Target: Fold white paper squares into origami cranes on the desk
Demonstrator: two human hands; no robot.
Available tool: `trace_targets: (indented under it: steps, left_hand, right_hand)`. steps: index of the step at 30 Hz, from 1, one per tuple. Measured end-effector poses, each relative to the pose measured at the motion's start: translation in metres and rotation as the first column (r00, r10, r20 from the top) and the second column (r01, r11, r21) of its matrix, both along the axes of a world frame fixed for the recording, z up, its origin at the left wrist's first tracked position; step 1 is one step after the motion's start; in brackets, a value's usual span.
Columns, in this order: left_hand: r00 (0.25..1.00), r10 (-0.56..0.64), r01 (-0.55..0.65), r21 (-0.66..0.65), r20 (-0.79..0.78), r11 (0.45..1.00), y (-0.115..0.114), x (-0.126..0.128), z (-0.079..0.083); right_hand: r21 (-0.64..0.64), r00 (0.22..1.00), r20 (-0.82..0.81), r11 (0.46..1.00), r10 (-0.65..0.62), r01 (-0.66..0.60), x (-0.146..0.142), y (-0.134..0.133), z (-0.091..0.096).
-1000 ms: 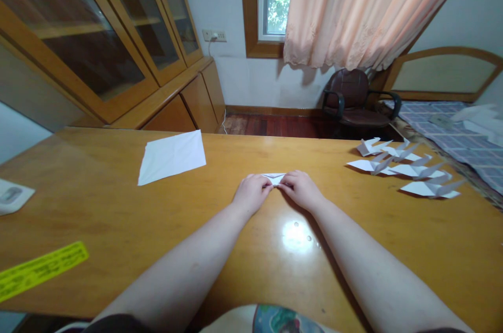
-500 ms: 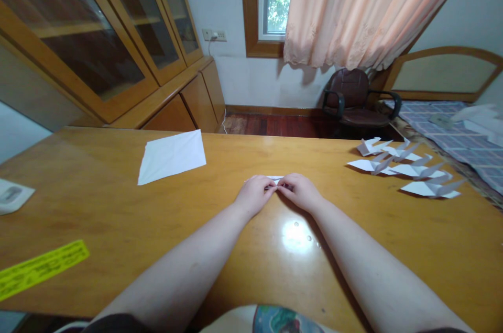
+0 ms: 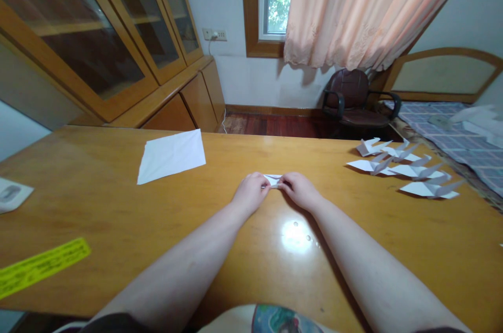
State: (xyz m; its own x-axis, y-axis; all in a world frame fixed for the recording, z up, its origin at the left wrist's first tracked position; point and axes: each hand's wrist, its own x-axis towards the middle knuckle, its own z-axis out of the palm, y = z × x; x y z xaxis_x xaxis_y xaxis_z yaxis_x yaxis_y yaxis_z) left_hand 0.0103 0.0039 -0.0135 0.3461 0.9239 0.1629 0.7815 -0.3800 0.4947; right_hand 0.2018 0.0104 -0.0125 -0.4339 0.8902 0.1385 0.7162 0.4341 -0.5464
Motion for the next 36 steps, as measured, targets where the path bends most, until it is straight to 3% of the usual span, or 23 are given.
trace_targets:
  steps: [10, 18, 25, 36]
  left_hand:
    - [0.995, 0.084, -0.080, -0.077, 0.050, 0.994, 0.005, -0.004, -0.003]
    - [0.999, 0.045, -0.046, -0.044, -0.008, 0.998, 0.002, -0.003, -0.001]
    - [0.998, 0.037, -0.040, -0.055, -0.047, 0.998, 0.003, -0.002, -0.001]
    - [0.975, 0.130, -0.137, -0.029, -0.182, 0.990, -0.002, 0.006, 0.008]
  right_hand:
    - [0.013, 0.973, 0.164, 0.986, -0.164, 0.164, 0.004, 0.005, 0.001]
    - [0.009, 0.996, 0.043, 0.997, -0.077, 0.076, 0.007, 0.002, 0.002]
    - [-0.013, 0.989, 0.087, 0.992, -0.120, 0.122, 0.004, 0.003, 0.001]
    - [-0.021, 0.975, 0.140, 0.984, -0.170, 0.175, -0.001, 0.000, 0.006]
